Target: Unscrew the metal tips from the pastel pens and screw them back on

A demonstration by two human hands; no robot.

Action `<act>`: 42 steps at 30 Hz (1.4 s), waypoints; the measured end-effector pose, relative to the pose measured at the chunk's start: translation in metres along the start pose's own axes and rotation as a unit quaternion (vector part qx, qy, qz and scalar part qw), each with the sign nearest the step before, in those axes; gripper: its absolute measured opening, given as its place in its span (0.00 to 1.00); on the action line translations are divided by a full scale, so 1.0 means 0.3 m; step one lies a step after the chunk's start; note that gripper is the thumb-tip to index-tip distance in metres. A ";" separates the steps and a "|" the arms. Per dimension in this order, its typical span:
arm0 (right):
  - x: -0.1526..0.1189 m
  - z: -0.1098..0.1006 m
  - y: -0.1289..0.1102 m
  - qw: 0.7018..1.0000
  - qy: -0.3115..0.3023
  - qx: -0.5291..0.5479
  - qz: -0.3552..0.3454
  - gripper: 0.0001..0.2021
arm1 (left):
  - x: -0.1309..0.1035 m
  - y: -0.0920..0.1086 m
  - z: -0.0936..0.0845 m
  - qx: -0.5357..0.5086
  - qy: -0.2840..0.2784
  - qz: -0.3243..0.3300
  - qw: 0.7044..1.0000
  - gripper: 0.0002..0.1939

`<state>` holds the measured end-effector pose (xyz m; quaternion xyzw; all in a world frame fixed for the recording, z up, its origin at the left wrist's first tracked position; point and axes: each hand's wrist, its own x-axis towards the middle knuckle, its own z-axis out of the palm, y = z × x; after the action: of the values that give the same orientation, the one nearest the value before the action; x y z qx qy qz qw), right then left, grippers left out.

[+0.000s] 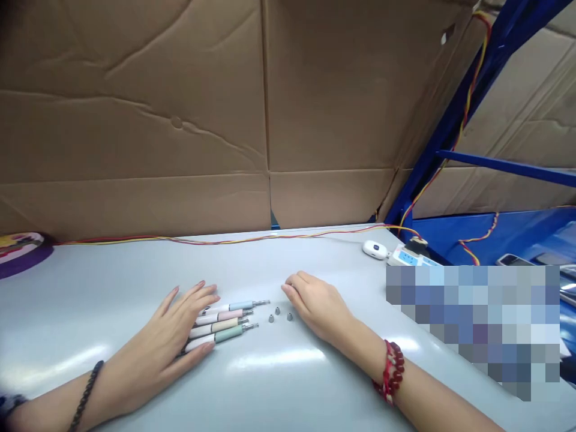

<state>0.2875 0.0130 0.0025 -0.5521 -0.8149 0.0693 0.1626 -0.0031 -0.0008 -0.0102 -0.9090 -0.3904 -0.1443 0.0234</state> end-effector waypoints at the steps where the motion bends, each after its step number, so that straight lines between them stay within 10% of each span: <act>1: -0.001 0.002 -0.002 1.000 0.001 0.008 -0.009 0.17 | 0.002 0.004 -0.005 -0.005 0.014 0.012 1.000 0.19; 18: -0.058 -0.059 -0.050 0.976 0.187 -0.058 -0.095 0.12 | -0.003 0.017 -0.034 -0.081 0.111 0.173 0.975 0.09; 22: -0.061 -0.058 -0.051 0.986 0.139 -0.073 -0.056 0.13 | -0.010 0.022 -0.066 -0.239 0.089 0.181 0.950 0.16; 31: -0.083 -0.030 -0.055 0.987 -0.027 -0.155 -0.005 0.06 | -0.018 0.012 -0.022 -0.251 0.018 0.116 0.961 0.15; 37: -0.109 -0.076 -0.100 0.984 0.117 0.092 -0.102 0.06 | -0.015 0.018 -0.045 -0.240 -0.080 0.070 0.965 0.15; 42: -0.127 -0.110 -0.164 0.938 0.102 0.306 -0.129 0.08 | -0.021 0.017 -0.040 -0.252 -0.087 0.057 0.962 0.13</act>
<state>0.2684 -0.0429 0.0406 -0.3703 -0.7975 0.2369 0.4132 -0.0066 -0.0108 -0.0001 -0.9154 -0.2894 -0.1562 -0.2321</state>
